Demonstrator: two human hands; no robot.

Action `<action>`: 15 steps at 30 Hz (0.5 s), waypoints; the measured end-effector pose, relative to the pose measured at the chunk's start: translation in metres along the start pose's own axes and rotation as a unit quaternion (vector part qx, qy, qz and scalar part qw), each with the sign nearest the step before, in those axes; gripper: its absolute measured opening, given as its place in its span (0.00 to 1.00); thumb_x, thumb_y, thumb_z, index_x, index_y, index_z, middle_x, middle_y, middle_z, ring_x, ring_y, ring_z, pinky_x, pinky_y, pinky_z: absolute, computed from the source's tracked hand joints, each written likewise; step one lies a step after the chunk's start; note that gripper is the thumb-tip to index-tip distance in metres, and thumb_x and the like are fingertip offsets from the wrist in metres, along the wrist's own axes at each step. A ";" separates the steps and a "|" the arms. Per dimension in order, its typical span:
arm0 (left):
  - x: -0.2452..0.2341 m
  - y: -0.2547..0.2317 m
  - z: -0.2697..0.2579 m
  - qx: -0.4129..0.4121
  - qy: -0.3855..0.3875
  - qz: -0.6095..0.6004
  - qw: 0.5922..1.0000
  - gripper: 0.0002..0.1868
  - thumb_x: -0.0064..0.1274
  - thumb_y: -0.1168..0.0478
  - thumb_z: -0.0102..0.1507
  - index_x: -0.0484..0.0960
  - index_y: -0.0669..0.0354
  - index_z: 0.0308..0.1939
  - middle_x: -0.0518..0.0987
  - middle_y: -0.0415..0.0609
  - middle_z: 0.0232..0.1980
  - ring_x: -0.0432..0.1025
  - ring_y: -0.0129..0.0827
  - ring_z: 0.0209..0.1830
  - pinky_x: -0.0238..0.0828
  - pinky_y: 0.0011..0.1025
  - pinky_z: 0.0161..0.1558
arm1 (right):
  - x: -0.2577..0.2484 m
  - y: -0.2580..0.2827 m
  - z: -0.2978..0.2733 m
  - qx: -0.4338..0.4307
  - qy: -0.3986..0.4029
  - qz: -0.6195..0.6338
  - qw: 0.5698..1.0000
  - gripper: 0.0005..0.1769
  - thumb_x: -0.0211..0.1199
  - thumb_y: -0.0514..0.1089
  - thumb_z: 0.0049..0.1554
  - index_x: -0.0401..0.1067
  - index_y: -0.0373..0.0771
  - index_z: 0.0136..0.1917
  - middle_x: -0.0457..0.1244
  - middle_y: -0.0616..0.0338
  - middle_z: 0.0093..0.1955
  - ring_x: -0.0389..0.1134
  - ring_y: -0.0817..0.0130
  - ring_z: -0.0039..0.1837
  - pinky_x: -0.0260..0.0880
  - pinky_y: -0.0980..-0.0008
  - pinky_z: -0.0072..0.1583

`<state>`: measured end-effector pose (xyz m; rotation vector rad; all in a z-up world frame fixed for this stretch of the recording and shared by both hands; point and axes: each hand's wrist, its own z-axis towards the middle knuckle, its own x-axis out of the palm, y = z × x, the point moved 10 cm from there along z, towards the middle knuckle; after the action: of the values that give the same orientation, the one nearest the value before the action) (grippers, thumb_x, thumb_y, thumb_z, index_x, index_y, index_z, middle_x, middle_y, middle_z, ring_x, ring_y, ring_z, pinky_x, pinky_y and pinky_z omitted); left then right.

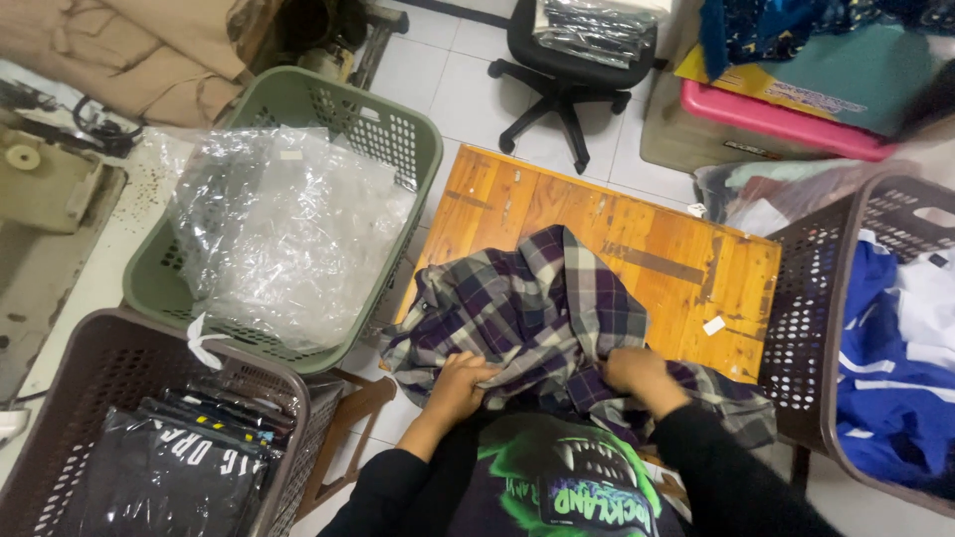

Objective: Folding a plaid shirt on a wooden table and placing it into a plastic bag for packaging.

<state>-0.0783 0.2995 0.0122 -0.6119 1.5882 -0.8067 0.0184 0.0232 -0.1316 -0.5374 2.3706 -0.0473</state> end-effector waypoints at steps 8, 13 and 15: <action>-0.059 -0.042 -0.012 0.037 -0.029 -0.084 0.995 0.10 0.47 0.68 0.51 0.81 0.46 0.26 0.73 0.39 0.39 0.63 0.39 0.44 0.54 0.34 0.46 | -0.335 -0.051 -0.124 -0.225 -0.183 0.514 0.807 0.16 0.48 0.48 0.48 0.66 0.34 0.42 0.63 0.44 0.42 0.63 0.54 0.55 0.60 0.63 0.60; -0.075 -0.046 -0.016 0.008 -0.054 -0.126 0.991 0.12 0.48 0.70 0.51 0.81 0.49 0.32 0.74 0.40 0.51 0.62 0.40 0.53 0.49 0.38 0.53 | -0.347 -0.121 -0.106 -0.341 -0.390 0.703 0.487 0.23 0.42 0.64 0.65 0.42 0.63 0.69 0.35 0.61 0.73 0.31 0.61 0.73 0.27 0.57 0.70; -0.068 -0.032 -0.016 -0.021 -0.049 -0.114 0.992 0.13 0.47 0.71 0.51 0.81 0.50 0.34 0.75 0.40 0.51 0.63 0.38 0.53 0.49 0.39 0.54 | -0.290 -0.123 -0.051 -0.292 -0.404 0.650 0.574 0.10 0.50 0.41 0.58 0.62 0.39 0.54 0.58 0.59 0.53 0.58 0.69 0.60 0.55 0.72 0.63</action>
<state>-0.0836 0.3343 0.0807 -0.8623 1.4658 -0.8996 0.2252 0.0191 0.1109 0.8787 1.2562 1.3576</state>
